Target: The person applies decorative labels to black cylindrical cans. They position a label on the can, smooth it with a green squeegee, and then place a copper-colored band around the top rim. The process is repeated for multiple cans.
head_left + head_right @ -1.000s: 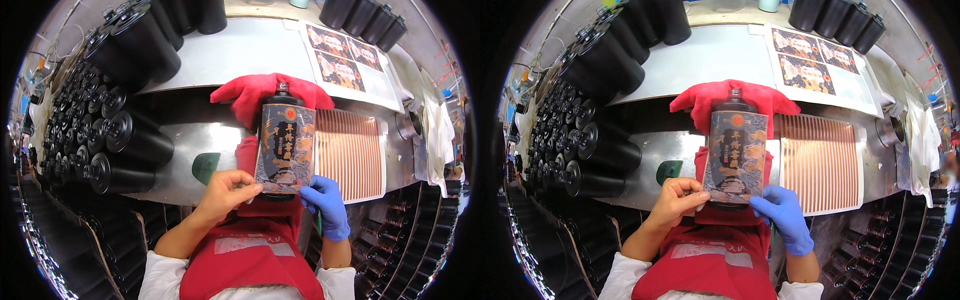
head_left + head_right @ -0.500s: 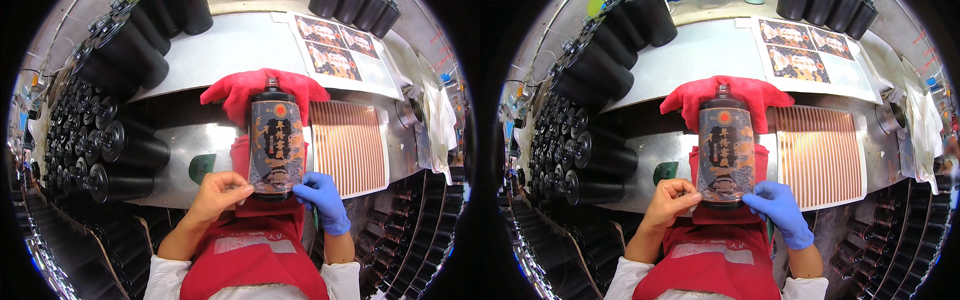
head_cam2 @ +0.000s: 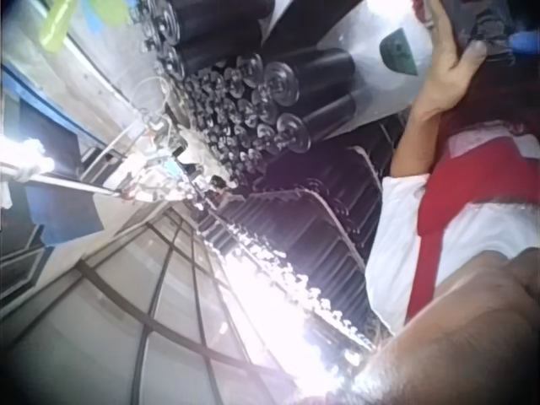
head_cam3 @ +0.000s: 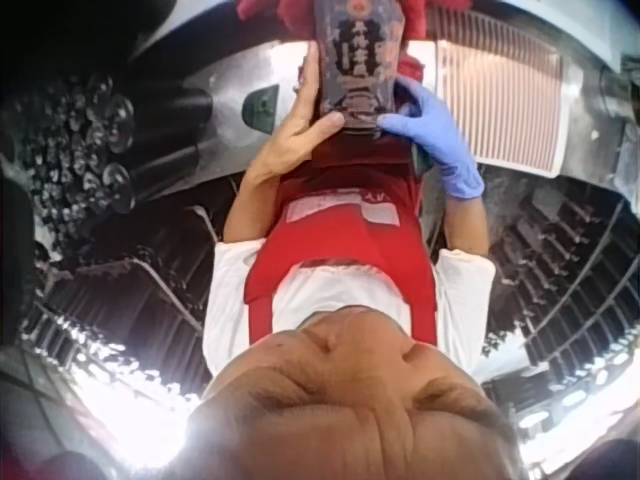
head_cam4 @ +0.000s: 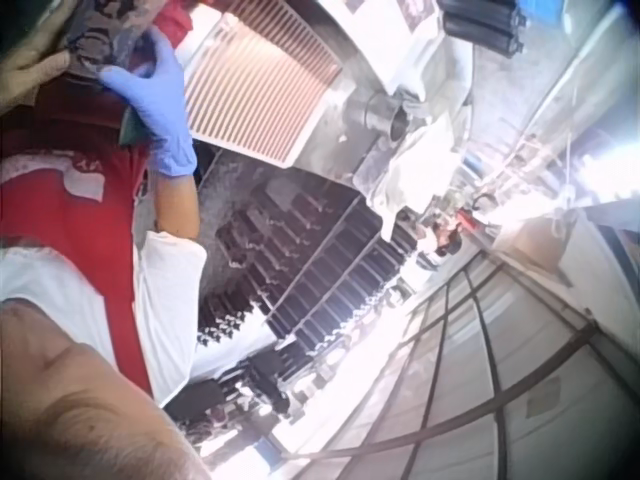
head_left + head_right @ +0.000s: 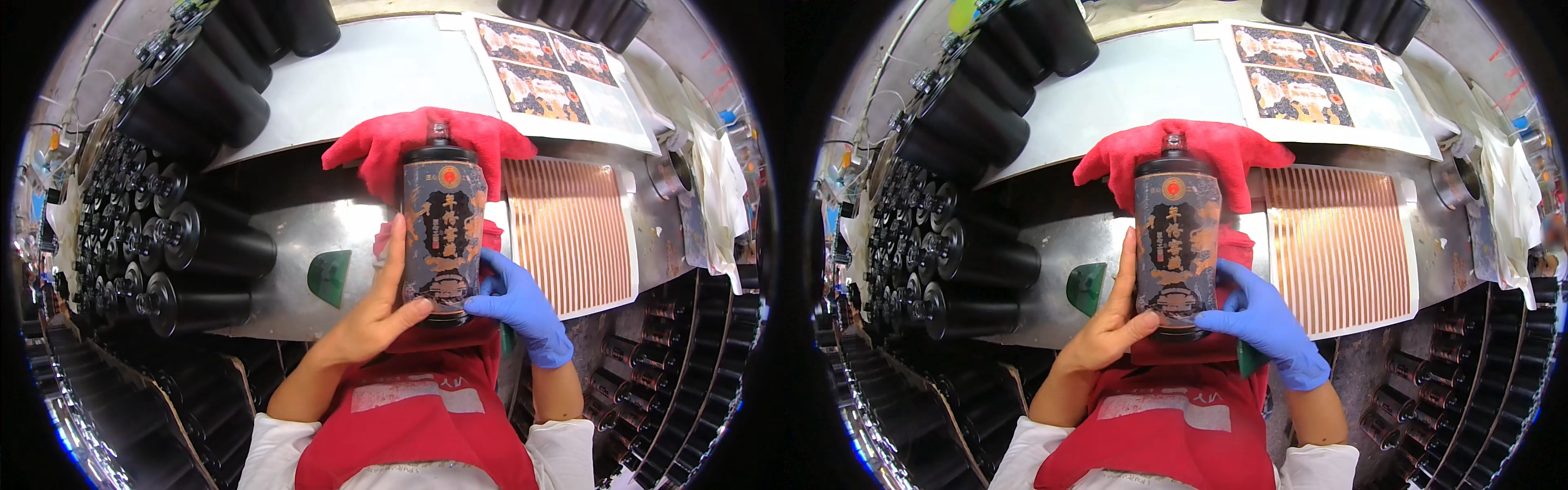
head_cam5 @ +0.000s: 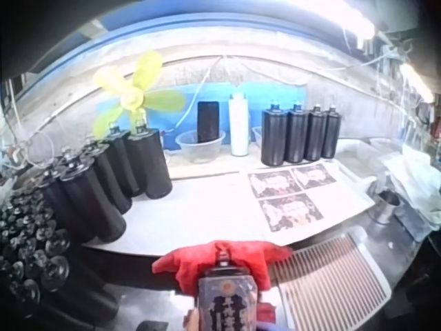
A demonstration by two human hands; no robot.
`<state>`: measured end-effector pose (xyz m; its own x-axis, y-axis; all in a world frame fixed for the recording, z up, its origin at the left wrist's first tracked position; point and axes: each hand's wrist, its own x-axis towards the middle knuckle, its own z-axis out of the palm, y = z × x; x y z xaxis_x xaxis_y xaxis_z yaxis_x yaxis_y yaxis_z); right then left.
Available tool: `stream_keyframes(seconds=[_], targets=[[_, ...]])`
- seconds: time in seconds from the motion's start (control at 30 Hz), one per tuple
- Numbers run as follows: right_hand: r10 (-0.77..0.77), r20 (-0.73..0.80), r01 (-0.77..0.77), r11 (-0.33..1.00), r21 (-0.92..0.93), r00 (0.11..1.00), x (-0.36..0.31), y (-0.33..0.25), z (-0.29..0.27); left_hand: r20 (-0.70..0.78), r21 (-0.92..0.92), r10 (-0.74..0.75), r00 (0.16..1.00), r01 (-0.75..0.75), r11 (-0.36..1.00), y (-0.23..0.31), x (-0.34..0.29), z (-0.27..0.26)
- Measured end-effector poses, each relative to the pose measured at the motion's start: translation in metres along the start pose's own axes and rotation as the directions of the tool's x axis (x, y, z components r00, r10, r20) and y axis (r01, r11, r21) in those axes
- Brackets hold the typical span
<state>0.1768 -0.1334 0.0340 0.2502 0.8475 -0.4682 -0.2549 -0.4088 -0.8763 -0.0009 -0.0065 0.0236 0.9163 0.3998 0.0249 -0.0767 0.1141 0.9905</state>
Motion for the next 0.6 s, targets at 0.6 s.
stream_keyframes(seconds=[0.6], targets=[[0.053,0.041,-0.050,0.996,-0.069,0.998,0.012,0.005,-0.014,-0.110,0.340,0.156,0.982,-0.110,0.934,-0.018,0.027,-0.018]])
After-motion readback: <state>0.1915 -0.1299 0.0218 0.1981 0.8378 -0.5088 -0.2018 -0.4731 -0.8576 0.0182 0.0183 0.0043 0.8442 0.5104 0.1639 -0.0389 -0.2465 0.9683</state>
